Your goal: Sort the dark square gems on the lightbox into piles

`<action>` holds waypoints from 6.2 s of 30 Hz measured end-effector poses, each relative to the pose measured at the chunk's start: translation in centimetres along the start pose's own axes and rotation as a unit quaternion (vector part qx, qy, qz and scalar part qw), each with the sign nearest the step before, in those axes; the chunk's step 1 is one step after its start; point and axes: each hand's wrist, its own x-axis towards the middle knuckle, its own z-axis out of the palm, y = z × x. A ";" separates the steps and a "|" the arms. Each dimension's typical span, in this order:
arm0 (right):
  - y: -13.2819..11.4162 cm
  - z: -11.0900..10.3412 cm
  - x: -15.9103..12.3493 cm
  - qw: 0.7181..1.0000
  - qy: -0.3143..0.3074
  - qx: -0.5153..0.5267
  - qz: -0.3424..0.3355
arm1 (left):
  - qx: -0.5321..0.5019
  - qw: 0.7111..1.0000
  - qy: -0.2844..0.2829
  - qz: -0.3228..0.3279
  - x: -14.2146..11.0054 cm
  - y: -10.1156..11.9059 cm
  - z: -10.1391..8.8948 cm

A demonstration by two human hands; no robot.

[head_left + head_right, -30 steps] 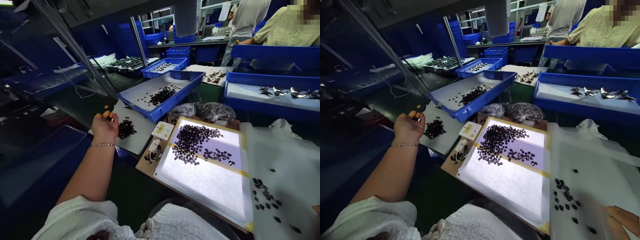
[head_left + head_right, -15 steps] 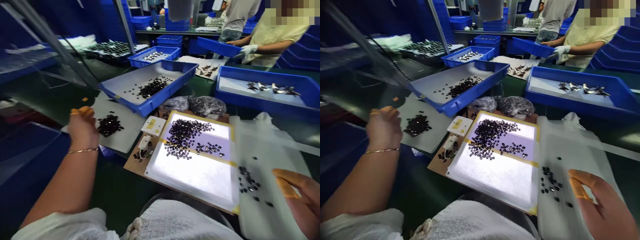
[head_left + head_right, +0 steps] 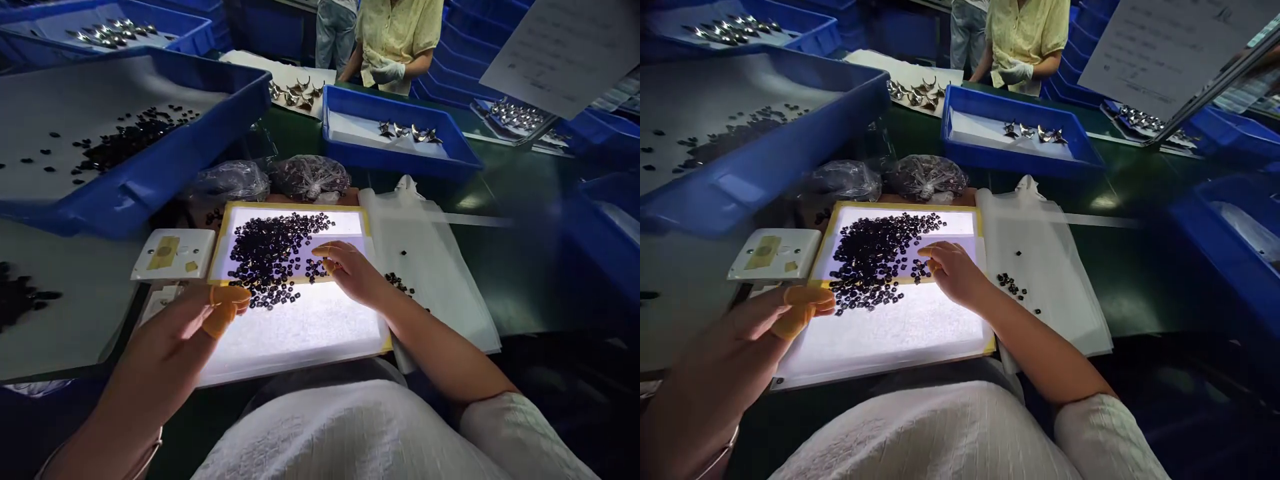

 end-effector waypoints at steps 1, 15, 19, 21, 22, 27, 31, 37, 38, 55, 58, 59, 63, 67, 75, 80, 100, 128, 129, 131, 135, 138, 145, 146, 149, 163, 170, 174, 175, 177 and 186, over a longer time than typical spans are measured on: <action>-0.4 0.4 -0.2 1.000 -0.013 0.009 -0.020 | 0.029 1.000 -0.005 0.006 0.2 0.4 0.9; -0.8 -2.4 -7.6 0.975 0.038 0.191 0.110 | 0.219 0.951 -0.121 0.183 -0.1 -0.6 5.1; -0.9 -2.2 -9.0 0.996 -0.007 0.057 0.065 | 0.255 0.921 -0.141 0.259 0.1 -0.1 6.3; -1.4 -1.7 -9.5 0.999 -0.026 -0.013 0.028 | 0.266 0.908 -0.152 0.284 0.3 0.0 7.2; -1.6 -1.4 -9.7 0.998 -0.029 -0.047 0.014 | 0.271 0.903 -0.155 0.295 0.5 0.1 7.6; -2.1 -0.2 -10.1 0.988 -0.012 -0.151 -0.012 | 0.306 0.879 -0.169 0.324 1.2 0.6 10.1; -1.9 -0.2 -10.0 0.986 -0.014 -0.167 -0.012 | 0.340 0.864 -0.175 0.326 1.6 1.1 11.3; -1.5 -0.5 -9.8 0.986 -0.019 -0.165 -0.012 | 0.359 0.858 -0.177 0.320 1.7 1.5 12.0; -1.4 -0.5 -9.8 0.988 -0.012 -0.152 -0.015 | 0.359 0.859 -0.176 0.319 1.7 1.5 12.1; -2.0 -1.2 -10.3 0.986 -0.035 -0.157 -0.034 | 0.294 0.896 -0.190 0.272 0.0 0.6 7.5; -2.3 -1.0 -9.8 0.983 -0.070 -0.169 -0.025 | 0.303 0.886 -0.206 0.284 -0.8 -0.3 7.8; -2.4 -1.1 -9.7 0.983 -0.084 -0.161 -0.020 | 0.304 0.883 -0.209 0.290 -0.9 -0.5 8.0; -2.7 -2.0 -9.3 0.983 -0.120 -0.140 -0.010 | 0.297 0.878 -0.214 0.307 -0.8 -0.5 8.4; -2.5 -1.9 -8.5 0.981 -0.089 -0.170 -0.016 | 0.298 0.886 -0.192 0.298 -0.3 -0.1 7.8; -2.3 -1.8 -6.6 0.978 -0.124 -0.168 0.003 | 0.343 0.874 -0.140 0.315 0.9 -0.4 7.6; -2.7 -2.6 -6.3 0.977 -0.108 -0.183 0.003 | 0.383 0.854 -0.109 0.334 1.3 -0.1 8.0; -3.2 -1.2 -5.8 0.970 -0.148 -0.191 -0.031 | 0.345 0.865 -0.163 0.326 2.3 0.1 8.2; -2.1 -1.7 -6.5 0.983 -0.019 -0.179 -0.034 | 0.319 0.883 -0.187 0.288 1.4 0.0 6.1; -2.0 -1.7 -6.4 0.981 -0.026 -0.192 -0.030 | 0.316 0.885 -0.193 0.284 1.2 -0.1 6.2; -2.1 -1.7 -6.2 0.976 -0.040 -0.211 -0.022 | 0.309 0.886 -0.193 0.287 1.2 -0.2 6.5; -2.1 -1.6 -6.0 0.977 -0.050 -0.206 -0.015 | 0.318 0.876 -0.159 0.327 1.5 0.2 7.6; -1.9 -1.9 -6.0 0.982 -0.030 -0.187 -0.017 | 0.342 0.865 -0.153 0.334 1.8 0.7 8.6; -1.2 -2.6 -5.8 0.982 -0.045 -0.182 0.011 | 0.367 0.855 -0.163 0.329 2.0 1.0 9.7; -1.2 -2.5 -5.7 0.982 -0.050 -0.185 0.003 | 0.367 0.854 -0.161 0.331 2.1 1.0 9.7; -1.4 -1.8 -5.4 0.977 -0.069 -0.202 -0.016 | 0.372 0.852 -0.159 0.333 2.1 1.0 9.8; -2.6 -2.0 -4.6 0.973 -0.080 -0.216 -0.018 | 0.370 0.857 -0.142 0.329 2.3 0.9 9.9; -2.4 -0.6 -3.5 0.971 -0.107 -0.199 -0.077 | 0.405 0.835 -0.094 0.361 2.2 0.8 9.6; -2.0 0.1 -3.2 0.965 -0.129 -0.213 -0.076 | 0.390 0.839 -0.099 0.365 1.6 0.5 9.1; -2.0 0.2 -3.2 0.964 -0.131 -0.219 -0.078 | 0.380 0.844 -0.108 0.362 1.5 0.5 8.9; -2.1 0.2 -3.1 0.961 -0.135 -0.228 -0.076 | 0.361 0.854 -0.125 0.352 1.2 0.3 8.6; -3.1 -2.5 -3.8 0.967 -0.187 -0.169 -0.017 | 0.375 0.868 -0.103 0.309 1.0 -0.3 5.9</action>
